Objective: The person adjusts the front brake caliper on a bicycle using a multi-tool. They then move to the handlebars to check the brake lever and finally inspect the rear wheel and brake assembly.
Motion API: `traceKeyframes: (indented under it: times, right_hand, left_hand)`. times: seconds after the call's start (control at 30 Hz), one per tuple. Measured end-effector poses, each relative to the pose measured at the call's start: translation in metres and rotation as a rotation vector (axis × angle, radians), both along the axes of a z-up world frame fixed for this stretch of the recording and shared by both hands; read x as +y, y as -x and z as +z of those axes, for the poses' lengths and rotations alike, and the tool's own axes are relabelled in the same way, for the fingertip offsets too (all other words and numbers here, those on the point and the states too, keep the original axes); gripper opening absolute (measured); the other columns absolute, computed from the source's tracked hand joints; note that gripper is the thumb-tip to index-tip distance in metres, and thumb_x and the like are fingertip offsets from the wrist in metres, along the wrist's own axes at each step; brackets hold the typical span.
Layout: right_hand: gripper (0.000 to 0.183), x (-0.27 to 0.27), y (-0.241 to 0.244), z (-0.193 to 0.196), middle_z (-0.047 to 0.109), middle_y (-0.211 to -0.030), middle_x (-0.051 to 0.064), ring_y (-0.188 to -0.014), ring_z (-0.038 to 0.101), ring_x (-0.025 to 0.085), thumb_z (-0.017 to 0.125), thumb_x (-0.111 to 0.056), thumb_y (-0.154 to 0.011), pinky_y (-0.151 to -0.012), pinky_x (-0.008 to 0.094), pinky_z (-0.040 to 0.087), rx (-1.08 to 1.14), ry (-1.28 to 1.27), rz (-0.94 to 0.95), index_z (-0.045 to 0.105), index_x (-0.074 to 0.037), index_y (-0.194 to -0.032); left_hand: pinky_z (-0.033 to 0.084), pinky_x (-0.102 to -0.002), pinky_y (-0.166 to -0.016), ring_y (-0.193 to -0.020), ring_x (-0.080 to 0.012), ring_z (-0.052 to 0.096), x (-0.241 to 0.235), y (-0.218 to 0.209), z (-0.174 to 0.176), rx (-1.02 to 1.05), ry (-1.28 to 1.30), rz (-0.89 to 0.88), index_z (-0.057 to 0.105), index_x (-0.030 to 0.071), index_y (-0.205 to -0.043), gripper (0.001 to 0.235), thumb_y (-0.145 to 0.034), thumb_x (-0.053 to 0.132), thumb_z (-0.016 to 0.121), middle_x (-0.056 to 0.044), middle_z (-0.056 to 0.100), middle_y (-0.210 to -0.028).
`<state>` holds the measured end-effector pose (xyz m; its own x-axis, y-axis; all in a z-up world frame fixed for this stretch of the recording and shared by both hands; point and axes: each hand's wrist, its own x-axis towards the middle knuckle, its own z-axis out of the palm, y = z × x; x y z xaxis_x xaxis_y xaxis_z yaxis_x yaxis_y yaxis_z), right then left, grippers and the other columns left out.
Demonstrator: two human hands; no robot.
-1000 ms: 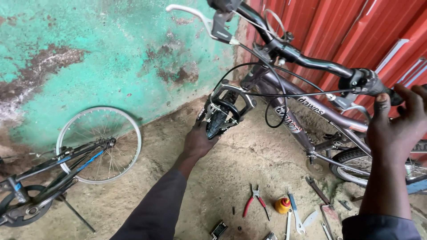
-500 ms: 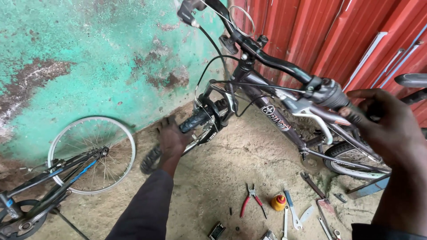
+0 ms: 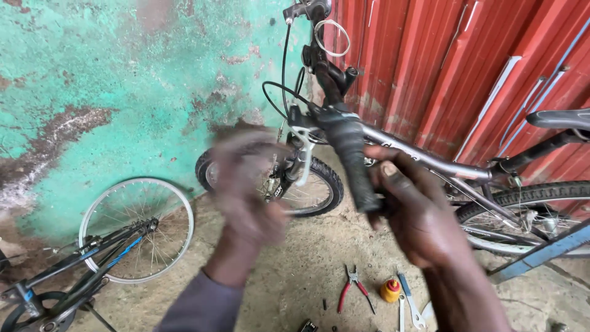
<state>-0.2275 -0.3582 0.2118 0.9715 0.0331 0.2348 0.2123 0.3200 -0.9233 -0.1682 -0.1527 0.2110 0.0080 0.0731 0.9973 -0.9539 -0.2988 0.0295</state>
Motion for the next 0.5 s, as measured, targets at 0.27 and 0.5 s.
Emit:
traceKeyframes:
  times: [0.27,0.5]
  right_hand:
    - [0.049,0.004,-0.037,-0.021,0.069,-0.114,0.021,-0.102,0.069,0.028,0.039,-0.029,-0.107,-0.097,0.042,0.059,-0.158,-0.08,0.145,0.056,0.01,-0.132]
    - [0.072,-0.118,-0.201,-0.163,0.052,-0.148,0.027,-0.141,0.04,0.052,0.075,-0.037,-0.089,-0.109,0.079,0.027,-0.224,1.145,-0.738,0.054,0.0,-0.147]
  left_hand:
    - [0.044,-0.052,-0.118,-0.121,-0.035,0.063,-0.04,-0.014,-0.01,0.089,-0.266,0.055,0.065,0.002,-0.083,0.016,-0.092,0.014,0.071,-0.018,0.069,-0.107]
    - [0.057,-0.048,-0.093,-0.097,-0.0364,0.07,0.027,-0.069,-0.028,-0.004,0.013,0.236,0.069,0.001,-0.101,0.02,-0.093,0.02,0.073,-0.011,0.069,-0.101]
